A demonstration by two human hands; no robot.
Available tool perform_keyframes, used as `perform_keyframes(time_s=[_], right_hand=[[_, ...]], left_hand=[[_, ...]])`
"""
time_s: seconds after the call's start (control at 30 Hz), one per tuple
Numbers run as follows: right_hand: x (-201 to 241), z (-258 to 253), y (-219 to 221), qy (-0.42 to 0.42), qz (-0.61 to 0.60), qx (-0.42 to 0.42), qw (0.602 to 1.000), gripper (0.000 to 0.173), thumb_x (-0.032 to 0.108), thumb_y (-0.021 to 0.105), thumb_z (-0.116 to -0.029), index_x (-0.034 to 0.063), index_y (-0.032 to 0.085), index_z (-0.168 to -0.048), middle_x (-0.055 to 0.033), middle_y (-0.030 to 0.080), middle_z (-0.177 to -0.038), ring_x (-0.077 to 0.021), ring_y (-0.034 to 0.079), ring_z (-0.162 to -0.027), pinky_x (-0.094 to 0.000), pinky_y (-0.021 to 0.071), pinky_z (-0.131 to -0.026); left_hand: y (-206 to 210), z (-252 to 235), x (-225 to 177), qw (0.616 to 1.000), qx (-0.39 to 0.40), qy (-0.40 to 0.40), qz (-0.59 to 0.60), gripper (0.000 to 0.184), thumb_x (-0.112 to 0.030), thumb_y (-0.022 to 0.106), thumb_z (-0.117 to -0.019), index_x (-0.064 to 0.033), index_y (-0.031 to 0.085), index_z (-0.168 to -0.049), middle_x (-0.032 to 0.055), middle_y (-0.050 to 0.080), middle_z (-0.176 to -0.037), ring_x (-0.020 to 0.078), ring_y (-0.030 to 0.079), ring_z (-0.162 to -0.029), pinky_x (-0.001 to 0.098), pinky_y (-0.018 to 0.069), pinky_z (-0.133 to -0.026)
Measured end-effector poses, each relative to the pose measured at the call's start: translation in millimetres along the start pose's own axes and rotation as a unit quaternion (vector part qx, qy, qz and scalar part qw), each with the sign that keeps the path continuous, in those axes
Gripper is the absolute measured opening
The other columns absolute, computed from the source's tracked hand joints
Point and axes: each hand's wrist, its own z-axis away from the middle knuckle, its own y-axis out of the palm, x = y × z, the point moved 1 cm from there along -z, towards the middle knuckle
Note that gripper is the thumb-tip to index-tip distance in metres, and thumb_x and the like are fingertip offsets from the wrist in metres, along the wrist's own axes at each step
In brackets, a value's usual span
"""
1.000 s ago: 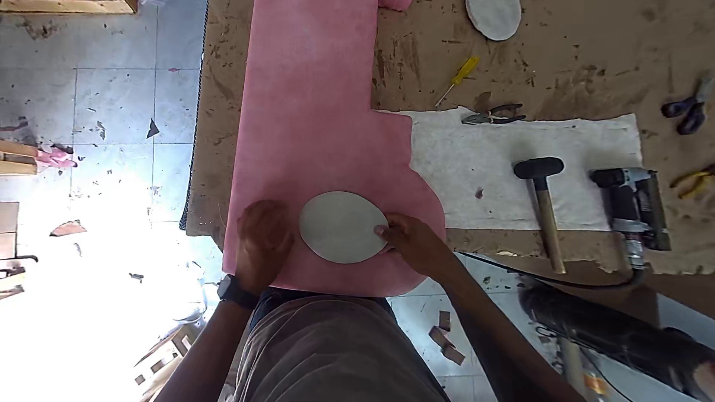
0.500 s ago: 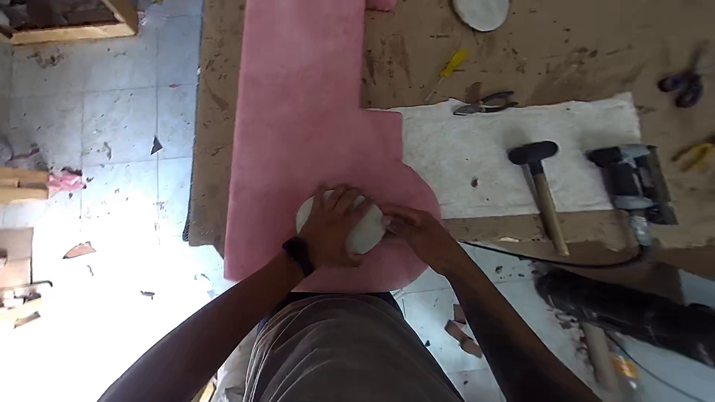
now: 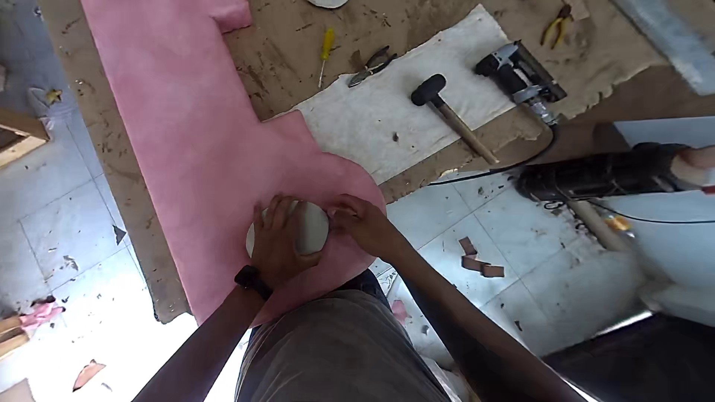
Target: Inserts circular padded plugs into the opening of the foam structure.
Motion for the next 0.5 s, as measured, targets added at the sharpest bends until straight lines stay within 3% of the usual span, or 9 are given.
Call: perform_keyframes(time_s=[0.07, 0.23, 0.37, 0.5], right_hand=[[-5, 3, -12, -0.004, 0.008, -0.031, 0.999, 0.031, 0.032, 0.054, -0.1065, 0.0179, 0.063, -0.132, -0.0047, 0.069, -0.124, -0.0199, 0.075, -0.095, -0.0474, 0.0655, -0.083], [-25, -5, -37, -0.002, -0.061, -0.052, 0.997, 0.029, 0.031, 0.051, -0.1088, 0.0107, 0.066, -0.123, -0.008, 0.075, -0.107, -0.0225, 0.076, -0.094, -0.0453, 0.065, -0.085], [-27, -9, -14, -0.077, 0.071, -0.058, 0.993, 0.027, 0.031, 0.054, -0.1064, 0.0193, 0.071, -0.124, 0.0013, 0.073, -0.109, -0.0127, 0.073, -0.09, -0.0421, 0.0641, -0.081], [-26, -24, 10, -0.158, 0.193, -0.018, 0.968, 0.024, 0.032, 0.057, -0.104, 0.024, 0.077, -0.114, 0.0064, 0.068, -0.106, -0.0064, 0.065, -0.095, -0.0342, 0.0592, -0.083]], left_hand=[[2, 0, 0, 1.0, 0.007, -0.002, -0.009, 0.118, -0.09, 0.066, -0.0597, -0.0272, 0.044, -0.157, 0.0026, 0.036, -0.163, 0.0293, 0.018, -0.157, 0.0674, 0.0061, -0.124], [0, -1, 1, 0.999, 0.019, 0.003, -0.036, 0.117, -0.093, 0.06, -0.0623, -0.0255, 0.044, -0.156, 0.0019, 0.037, -0.163, 0.0288, 0.02, -0.156, 0.0652, 0.0096, -0.124], [0, -1, 1, 0.999, 0.018, 0.009, -0.045, 0.116, -0.093, 0.057, -0.0668, -0.0251, 0.039, -0.159, 0.0011, 0.034, -0.166, 0.0265, 0.022, -0.156, 0.0583, 0.0174, -0.125], [5, 4, 3, 0.999, 0.012, 0.007, -0.049, 0.113, -0.094, 0.055, -0.0694, -0.0265, 0.039, -0.159, -0.0018, 0.031, -0.168, 0.0238, 0.02, -0.157, 0.0563, 0.0174, -0.126]])
